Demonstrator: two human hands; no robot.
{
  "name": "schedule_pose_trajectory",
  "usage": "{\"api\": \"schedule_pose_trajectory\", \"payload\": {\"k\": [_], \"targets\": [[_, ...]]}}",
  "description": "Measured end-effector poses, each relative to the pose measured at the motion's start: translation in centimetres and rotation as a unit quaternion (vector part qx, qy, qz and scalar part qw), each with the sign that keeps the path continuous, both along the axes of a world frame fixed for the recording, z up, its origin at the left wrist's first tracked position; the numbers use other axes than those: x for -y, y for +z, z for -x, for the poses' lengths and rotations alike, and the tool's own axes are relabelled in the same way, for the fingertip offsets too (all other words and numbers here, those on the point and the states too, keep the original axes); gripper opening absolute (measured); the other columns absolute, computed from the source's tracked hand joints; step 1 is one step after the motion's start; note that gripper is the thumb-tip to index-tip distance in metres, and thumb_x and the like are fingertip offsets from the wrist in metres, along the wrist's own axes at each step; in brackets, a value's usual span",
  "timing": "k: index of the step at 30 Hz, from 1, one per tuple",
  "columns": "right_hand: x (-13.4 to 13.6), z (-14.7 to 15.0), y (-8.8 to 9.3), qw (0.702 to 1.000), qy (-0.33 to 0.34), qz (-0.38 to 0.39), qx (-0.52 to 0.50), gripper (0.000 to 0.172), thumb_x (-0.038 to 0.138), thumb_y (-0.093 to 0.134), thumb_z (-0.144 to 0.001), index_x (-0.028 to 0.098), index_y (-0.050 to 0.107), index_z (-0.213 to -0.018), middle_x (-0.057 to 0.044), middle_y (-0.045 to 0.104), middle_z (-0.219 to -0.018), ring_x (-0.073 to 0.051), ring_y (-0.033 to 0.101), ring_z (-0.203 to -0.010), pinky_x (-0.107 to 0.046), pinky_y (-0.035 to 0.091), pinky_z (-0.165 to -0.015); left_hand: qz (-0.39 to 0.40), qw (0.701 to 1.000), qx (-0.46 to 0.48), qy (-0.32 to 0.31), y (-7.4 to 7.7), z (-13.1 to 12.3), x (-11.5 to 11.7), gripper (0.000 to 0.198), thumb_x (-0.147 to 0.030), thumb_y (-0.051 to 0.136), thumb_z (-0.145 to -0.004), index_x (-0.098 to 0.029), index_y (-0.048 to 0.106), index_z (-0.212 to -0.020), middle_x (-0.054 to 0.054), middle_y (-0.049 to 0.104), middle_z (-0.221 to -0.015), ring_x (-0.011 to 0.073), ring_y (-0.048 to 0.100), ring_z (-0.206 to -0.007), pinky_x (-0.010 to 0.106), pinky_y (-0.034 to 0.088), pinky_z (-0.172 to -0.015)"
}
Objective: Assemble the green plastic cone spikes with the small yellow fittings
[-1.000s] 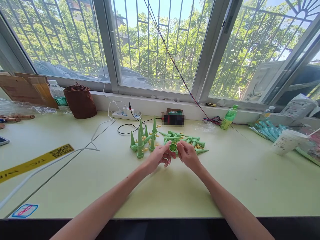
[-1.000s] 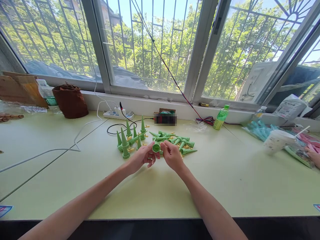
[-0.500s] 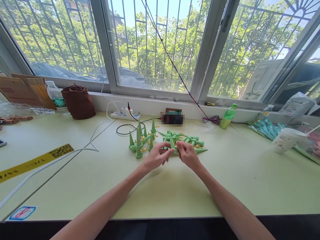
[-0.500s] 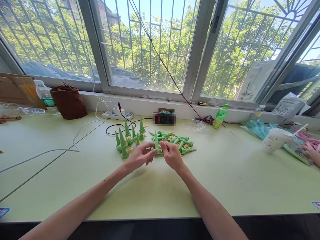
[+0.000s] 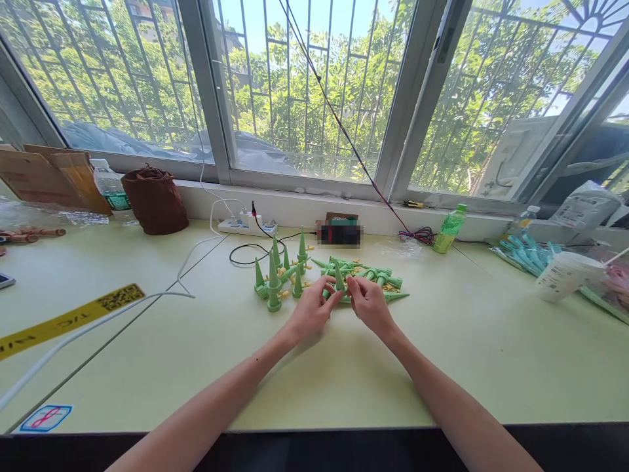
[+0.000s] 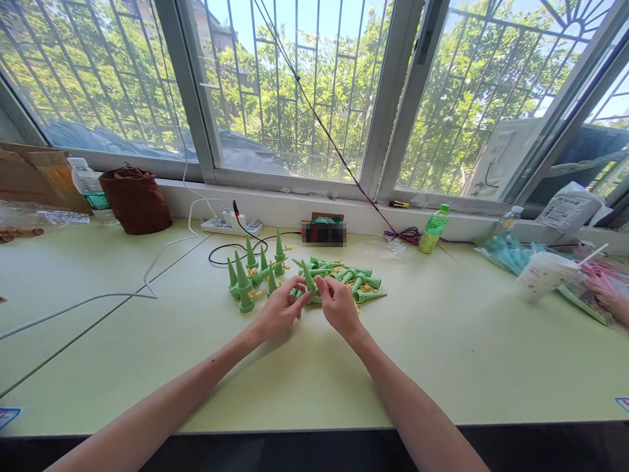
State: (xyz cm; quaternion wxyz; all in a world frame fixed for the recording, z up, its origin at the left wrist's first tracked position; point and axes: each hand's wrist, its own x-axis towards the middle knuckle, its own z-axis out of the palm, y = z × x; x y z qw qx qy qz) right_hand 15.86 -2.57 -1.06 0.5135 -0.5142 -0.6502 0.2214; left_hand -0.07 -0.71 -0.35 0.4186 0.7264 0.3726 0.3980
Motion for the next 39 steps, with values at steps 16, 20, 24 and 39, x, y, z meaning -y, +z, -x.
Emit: {"api": "schedule_pose_trajectory", "payload": {"k": [16, 20, 24, 39], "targets": [[0.0, -0.3, -0.5, 0.998, 0.052, -0.012, 0.035, 0.045, 0.054, 0.038, -0.096, 0.021, 0.04, -0.065, 0.006, 0.038, -0.048, -0.01, 0.034, -0.046, -0.024, 0.025, -0.047, 0.313, 0.939, 0.113, -0.087, -0.1, 0.5, -0.7, 0.06, -0.071, 0.051, -0.076, -0.012, 0.059, -0.069, 0.005, 0.06, -0.074, 0.0063, 0.046, -0.044, 0.019, 0.032, -0.036], [0.0, -0.4, -0.4, 0.998, 0.055, -0.004, 0.031, 0.044, 0.057, 0.037, -0.095, 0.022, 0.04, -0.068, 0.007, 0.035, -0.047, -0.01, 0.032, -0.044, -0.024, 0.024, -0.046, 0.314, 0.935, 0.137, -0.086, 0.5, 0.6, -0.5, 0.054, -0.066, 0.06, -0.074, -0.012, 0.059, -0.073, 0.007, 0.062, -0.082, 0.0058, 0.047, -0.046, 0.019, 0.032, -0.036], [0.1, -0.3, -0.2, 0.997, 0.069, 0.0, 0.031, 0.043, 0.056, 0.037, -0.095, 0.021, 0.04, -0.069, 0.007, 0.035, -0.048, -0.01, 0.033, -0.045, -0.024, 0.025, -0.046, 0.288, 0.943, 0.145, -0.084, 1.1, 0.7, -0.4, 0.047, -0.059, 0.065, -0.075, -0.012, 0.058, -0.075, 0.007, 0.062, -0.083, 0.0052, 0.046, -0.047, 0.019, 0.033, -0.037], [0.1, -0.2, 0.0, 0.999, 0.052, 0.011, -0.009, 0.051, 0.06, 0.036, -0.094, 0.021, 0.039, -0.061, 0.004, 0.038, -0.045, -0.01, 0.036, -0.041, -0.024, 0.026, -0.043, 0.137, 0.984, 0.093, -0.067, 0.4, 0.8, -0.4, 0.039, -0.052, 0.068, -0.076, -0.018, 0.051, -0.086, -0.006, 0.049, -0.049, 0.008, 0.042, -0.042, 0.02, 0.032, -0.042]]}}
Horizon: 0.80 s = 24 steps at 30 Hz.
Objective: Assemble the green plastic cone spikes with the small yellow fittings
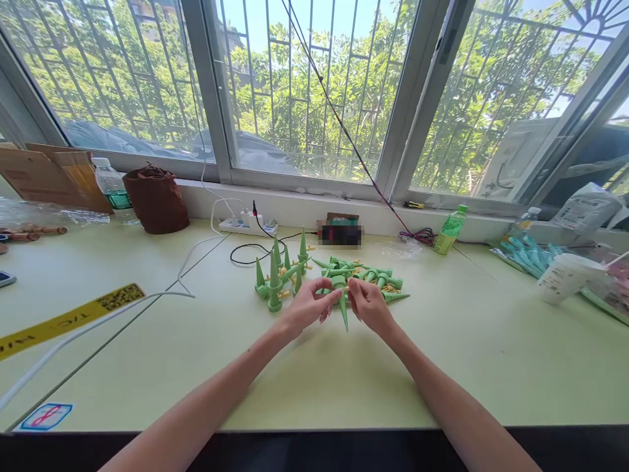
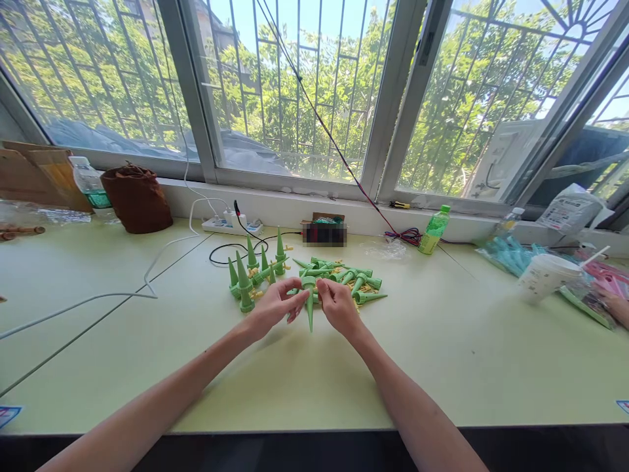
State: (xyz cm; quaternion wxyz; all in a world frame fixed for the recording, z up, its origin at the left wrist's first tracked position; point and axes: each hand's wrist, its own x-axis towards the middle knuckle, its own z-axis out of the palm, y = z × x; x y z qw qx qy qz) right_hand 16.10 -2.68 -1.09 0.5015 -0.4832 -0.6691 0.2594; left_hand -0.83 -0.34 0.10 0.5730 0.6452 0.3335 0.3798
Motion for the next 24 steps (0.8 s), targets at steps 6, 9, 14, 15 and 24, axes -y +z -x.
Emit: {"api": "schedule_pose_trajectory", "payload": {"k": [6, 9, 14, 15, 24], "targets": [[0.1, 0.1, 0.3, 1.0, -0.013, 0.009, 0.006, 0.054, 0.06, 0.036, -0.093, 0.021, 0.041, -0.056, 0.004, 0.039, -0.042, -0.01, 0.036, -0.039, -0.025, 0.026, -0.042, -0.07, 0.997, -0.032, 0.016, 0.0, 0.0, 0.1, 0.045, -0.047, 0.07, -0.074, -0.018, 0.052, -0.105, -0.008, 0.045, -0.047, 0.009, 0.04, -0.04, 0.021, 0.032, -0.041], [0.1, 0.1, 0.4, 1.0, -0.017, 0.012, 0.01, 0.054, 0.06, 0.036, -0.093, 0.021, 0.041, -0.056, 0.003, 0.04, -0.042, -0.01, 0.037, -0.038, -0.024, 0.026, -0.042, -0.1, 0.993, -0.038, 0.044, 0.0, -0.1, 0.2, 0.046, -0.045, 0.07, -0.074, -0.018, 0.053, -0.108, -0.007, 0.049, -0.054, 0.0089, 0.043, -0.043, 0.022, 0.036, -0.044], [0.0, 0.3, 0.3, 0.999, -0.024, 0.003, -0.022, 0.052, 0.059, 0.035, -0.095, 0.021, 0.043, -0.06, 0.004, 0.041, -0.042, -0.011, 0.038, -0.039, -0.025, 0.028, -0.043, -0.141, 0.987, -0.037, 0.071, -0.2, -0.7, 0.4, 0.044, -0.048, 0.064, -0.079, -0.019, 0.054, -0.109, 0.005, 0.061, -0.097, 0.0067, 0.049, -0.05, 0.022, 0.039, -0.045], [-0.1, 0.3, 0.3, 0.999, -0.028, 0.001, -0.029, 0.051, 0.059, 0.035, -0.095, 0.021, 0.043, -0.061, 0.004, 0.04, -0.042, -0.011, 0.038, -0.039, -0.025, 0.028, -0.043, -0.142, 0.987, -0.036, 0.072, -0.3, -0.8, 0.5, 0.043, -0.05, 0.061, -0.081, -0.019, 0.053, -0.11, 0.005, 0.059, -0.102, 0.0063, 0.049, -0.05, 0.021, 0.039, -0.044], [0.2, 0.1, 0.0, 1.0, -0.012, -0.025, -0.001, 0.045, 0.053, 0.04, -0.095, 0.019, 0.05, -0.068, 0.006, 0.037, -0.044, -0.01, 0.035, -0.042, -0.024, 0.028, -0.046, 0.028, 0.998, -0.038, 0.047, 0.4, -0.8, 0.2, 0.073, -0.073, 0.027, -0.086, -0.013, 0.054, -0.056, 0.003, 0.051, -0.05, 0.006, 0.034, -0.036, 0.022, 0.019, -0.037]]}}
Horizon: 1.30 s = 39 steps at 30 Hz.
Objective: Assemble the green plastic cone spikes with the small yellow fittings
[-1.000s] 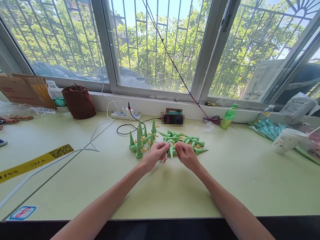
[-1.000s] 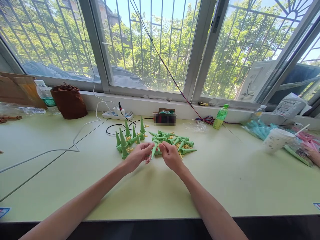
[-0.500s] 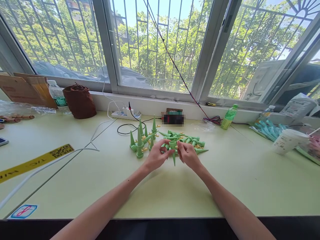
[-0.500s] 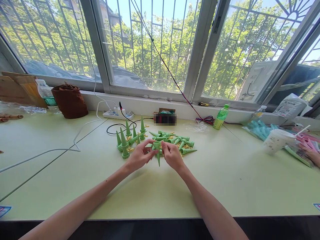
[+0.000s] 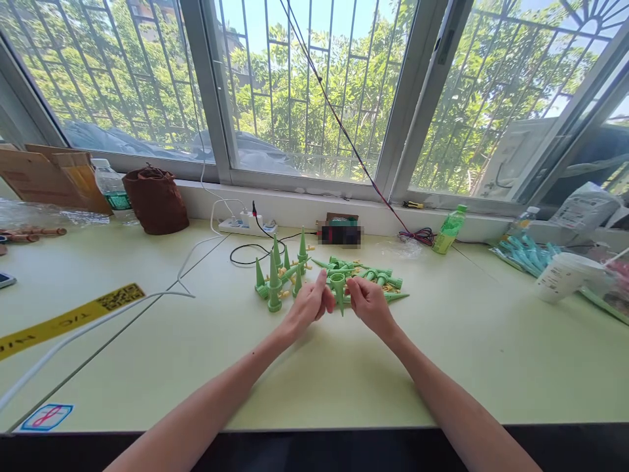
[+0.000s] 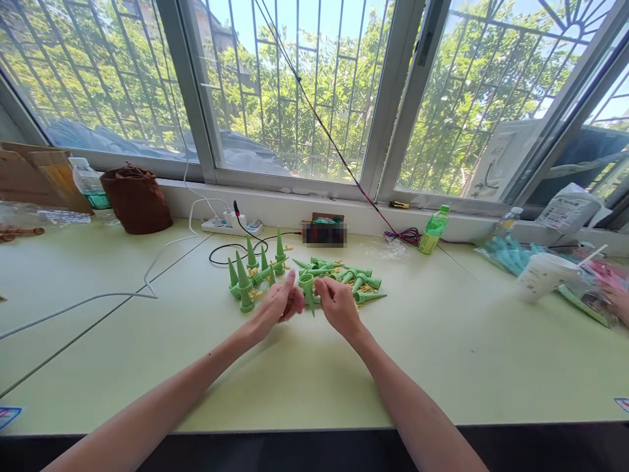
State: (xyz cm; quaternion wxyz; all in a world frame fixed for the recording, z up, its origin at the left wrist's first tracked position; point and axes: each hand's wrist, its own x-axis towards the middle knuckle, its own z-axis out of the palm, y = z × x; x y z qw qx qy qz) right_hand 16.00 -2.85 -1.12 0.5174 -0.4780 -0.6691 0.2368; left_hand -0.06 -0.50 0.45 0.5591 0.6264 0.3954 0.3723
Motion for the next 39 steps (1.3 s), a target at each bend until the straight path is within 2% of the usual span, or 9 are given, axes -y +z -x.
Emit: {"api": "schedule_pose_trajectory", "payload": {"k": [3, 5, 13, 18, 23, 28, 31, 35, 39], "targets": [[0.11, 0.09, -0.16, 0.999, 0.023, -0.003, 0.029, 0.042, 0.05, 0.042, -0.096, 0.019, 0.051, -0.069, 0.005, 0.039, -0.047, -0.01, 0.035, -0.044, -0.024, 0.027, -0.046, 0.1, 0.993, -0.01, -0.056, -0.12, 0.32, -0.17, 0.082, -0.077, 0.02, -0.084, -0.011, 0.058, -0.052, 0.008, 0.056, -0.05, 0.0071, 0.035, -0.036, 0.022, 0.015, -0.038], [0.09, 0.1, -0.21, 0.999, 0.029, -0.003, 0.032, 0.042, 0.049, 0.042, -0.096, 0.019, 0.05, -0.068, 0.005, 0.04, -0.049, -0.009, 0.036, -0.045, -0.024, 0.027, -0.047, 0.135, 0.988, 0.0, -0.08, -0.33, 0.45, -0.25, 0.083, -0.078, 0.022, -0.082, -0.01, 0.061, -0.056, 0.009, 0.059, -0.054, 0.0076, 0.036, -0.037, 0.023, 0.014, -0.038], [-0.29, -0.18, -0.41, 1.0, 0.025, 0.001, 0.009, 0.042, 0.052, 0.039, -0.096, 0.021, 0.042, -0.069, 0.006, 0.039, -0.05, -0.009, 0.036, -0.045, -0.023, 0.027, -0.046, 0.168, 0.967, 0.076, -0.178, -0.66, 0.84, -0.23, 0.076, -0.074, 0.031, -0.084, -0.009, 0.069, -0.077, 0.011, 0.066, -0.08, 0.0087, 0.044, -0.047, 0.022, 0.025, -0.041], [-0.24, -0.27, -0.33, 1.0, 0.027, -0.001, 0.014, 0.043, 0.052, 0.037, -0.097, 0.021, 0.04, -0.067, 0.006, 0.039, -0.049, -0.009, 0.035, -0.045, -0.023, 0.027, -0.045, 0.167, 0.962, 0.102, -0.191, -0.82, 0.85, -0.41, 0.072, -0.071, 0.032, -0.086, -0.009, 0.069, -0.083, 0.013, 0.066, -0.088, 0.0089, 0.045, -0.05, 0.023, 0.028, -0.042], [-0.15, -0.26, -0.17, 0.999, 0.028, -0.005, 0.014, 0.043, 0.051, 0.037, -0.097, 0.022, 0.037, -0.066, 0.006, 0.039, -0.049, -0.009, 0.034, -0.044, -0.023, 0.026, -0.044, 0.134, 0.969, 0.111, -0.174, -0.49, 0.76, -0.22, 0.065, -0.068, 0.038, -0.086, -0.009, 0.067, -0.085, 0.014, 0.066, -0.09, 0.0087, 0.046, -0.052, 0.021, 0.03, -0.041], [-0.05, -0.23, 0.2, 1.0, 0.027, -0.003, 0.012, 0.044, 0.051, 0.036, -0.097, 0.022, 0.035, -0.064, 0.005, 0.038, -0.048, -0.01, 0.035, -0.044, -0.024, 0.026, -0.044, 0.045, 0.985, 0.087, -0.144, -0.18, 0.78, 0.04, 0.047, -0.06, 0.052, -0.085, -0.014, 0.058, -0.081, 0.003, 0.057, -0.062, 0.0089, 0.046, -0.049, 0.021, 0.031, -0.042], [-0.02, -0.23, 0.39, 1.0, 0.012, -0.012, 0.026, 0.045, 0.051, 0.036, -0.097, 0.022, 0.035, -0.063, 0.005, 0.038, -0.05, -0.01, 0.035, -0.046, -0.024, 0.026, -0.045, -0.018, 0.991, 0.061, -0.118, -0.15, 0.88, 0.09, 0.039, -0.054, 0.058, -0.084, -0.016, 0.055, -0.079, -0.003, 0.05, -0.053, 0.0082, 0.044, -0.045, 0.02, 0.031, -0.042], [-0.02, -0.21, 0.49, 0.999, -0.003, -0.017, 0.034, 0.047, 0.052, 0.035, -0.097, 0.021, 0.036, -0.062, 0.004, 0.038, -0.05, -0.01, 0.034, -0.046, -0.025, 0.026, -0.046, -0.065, 0.991, 0.038, -0.11, 0.01, 0.9, 0.26, 0.036, -0.05, 0.064, -0.08, -0.016, 0.058, -0.09, -0.005, 0.05, -0.052, 0.0078, 0.044, -0.044, 0.02, 0.031, -0.041], [-0.05, -0.22, 0.53, 0.999, -0.017, -0.007, 0.038, 0.047, 0.053, 0.036, -0.096, 0.021, 0.039, -0.062, 0.004, 0.037, -0.048, -0.011, 0.033, -0.046, -0.026, 0.025, -0.046, -0.104, 0.99, 0.011, -0.098, -0.05, 0.73, 0.38, 0.044, -0.045, 0.065, -0.08, -0.015, 0.059, -0.112, -0.004, 0.051, -0.055, 0.0079, 0.045, -0.044, 0.02, 0.033, -0.04]]}}
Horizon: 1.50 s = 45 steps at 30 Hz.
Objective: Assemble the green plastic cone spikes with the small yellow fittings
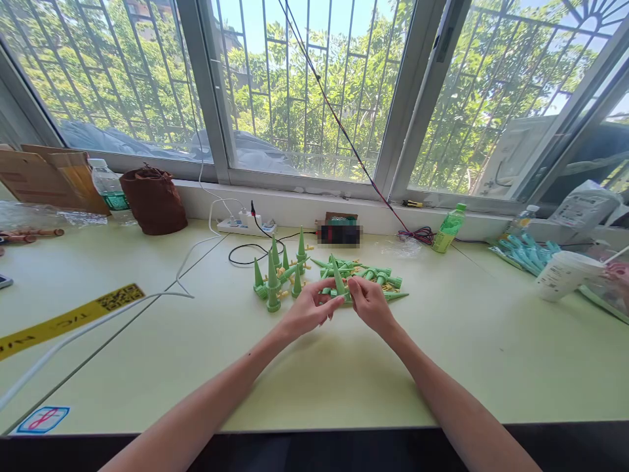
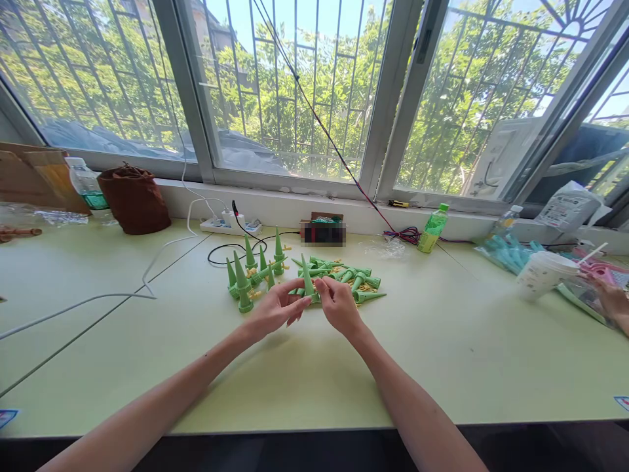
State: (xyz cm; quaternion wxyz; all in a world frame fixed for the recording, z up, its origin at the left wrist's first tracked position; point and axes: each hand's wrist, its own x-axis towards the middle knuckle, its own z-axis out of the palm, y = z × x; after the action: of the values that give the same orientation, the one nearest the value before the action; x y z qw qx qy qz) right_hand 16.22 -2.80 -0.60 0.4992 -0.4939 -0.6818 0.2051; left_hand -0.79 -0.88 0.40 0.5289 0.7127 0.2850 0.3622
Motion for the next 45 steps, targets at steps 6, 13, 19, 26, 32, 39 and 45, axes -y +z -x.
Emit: {"api": "schedule_pose_trajectory", "payload": {"k": [6, 13, 19, 26, 32, 39, 45], "targets": [[0.0, 0.2, -0.1, 1.0, -0.005, 0.01, -0.013, 0.049, 0.055, 0.037, -0.095, 0.021, 0.041, -0.061, 0.004, 0.037, -0.047, -0.011, 0.034, -0.046, -0.026, 0.024, -0.046, -0.079, 0.995, -0.005, 0.058, -0.5, -0.4, 0.0, 0.043, -0.041, 0.064, -0.081, -0.019, 0.062, -0.117, 0.004, 0.063, -0.086, 0.0078, 0.049, -0.052, 0.022, 0.043, -0.048], [-0.2, 0.1, -0.3, 0.997, -0.05, -0.002, -0.057, 0.05, 0.059, 0.034, -0.095, 0.022, 0.035, -0.06, 0.004, 0.034, -0.048, -0.012, 0.034, -0.046, -0.027, 0.027, -0.045, -0.054, 0.989, -0.025, 0.137, -0.6, -0.9, -0.1, 0.044, -0.057, 0.051, -0.086, -0.017, 0.061, -0.1, 0.006, 0.065, -0.093, 0.0073, 0.05, -0.047, 0.022, 0.038, -0.044], [-0.1, 0.1, -0.6, 0.999, 0.013, 0.001, -0.03, 0.046, 0.054, 0.038, -0.096, 0.021, 0.035, -0.063, 0.004, 0.037, -0.053, -0.011, 0.035, -0.048, -0.025, 0.028, -0.047, 0.117, 0.99, -0.013, 0.076, -0.1, -0.7, -0.4, 0.073, -0.075, 0.029, -0.084, -0.013, 0.056, -0.057, 0.005, 0.055, -0.049, 0.0086, 0.042, -0.036, 0.022, 0.028, -0.038], [-0.2, 0.1, -1.1, 0.999, 0.049, 0.017, -0.014, 0.044, 0.054, 0.038, -0.096, 0.022, 0.033, -0.066, 0.007, 0.034, -0.051, -0.009, 0.032, -0.047, -0.024, 0.025, -0.047, 0.215, 0.977, -0.012, 0.0, 0.0, -0.1, -0.5, 0.074, -0.08, 0.043, -0.074, -0.009, 0.063, -0.063, 0.01, 0.064, -0.06, 0.0087, 0.045, -0.041, 0.022, 0.028, -0.041], [-0.4, -0.1, -1.1, 0.999, 0.042, 0.013, -0.016, 0.044, 0.054, 0.038, -0.095, 0.022, 0.032, -0.066, 0.006, 0.032, -0.05, -0.01, 0.032, -0.046, -0.024, 0.025, -0.046, 0.175, 0.985, -0.004, -0.016, 0.5, 0.2, -0.5, 0.064, -0.073, 0.049, -0.077, -0.01, 0.063, -0.07, 0.009, 0.064, -0.07, 0.0088, 0.048, -0.048, 0.022, 0.031, -0.042], [-0.2, 0.1, -0.6, 1.0, 0.014, 0.013, -0.015, 0.048, 0.056, 0.036, -0.095, 0.021, 0.036, -0.062, 0.005, 0.034, -0.049, -0.01, 0.033, -0.046, -0.025, 0.025, -0.045, 0.0, 0.998, -0.05, 0.045, 0.3, 0.0, 0.0, 0.041, -0.055, 0.068, -0.073, -0.017, 0.054, -0.07, -0.004, 0.05, -0.052, 0.0081, 0.043, -0.044, 0.022, 0.031, -0.044], [-0.1, 0.3, -0.5, 1.0, 0.007, 0.021, -0.021, 0.05, 0.057, 0.035, -0.095, 0.022, 0.035, -0.06, 0.004, 0.036, -0.046, -0.011, 0.035, -0.045, -0.026, 0.026, -0.045, -0.089, 0.989, -0.052, 0.106, -0.3, -0.1, -0.4, 0.033, -0.047, 0.069, -0.073, -0.016, 0.061, -0.078, 0.001, 0.058, -0.07, 0.009, 0.045, -0.051, 0.024, 0.036, -0.05]]}}
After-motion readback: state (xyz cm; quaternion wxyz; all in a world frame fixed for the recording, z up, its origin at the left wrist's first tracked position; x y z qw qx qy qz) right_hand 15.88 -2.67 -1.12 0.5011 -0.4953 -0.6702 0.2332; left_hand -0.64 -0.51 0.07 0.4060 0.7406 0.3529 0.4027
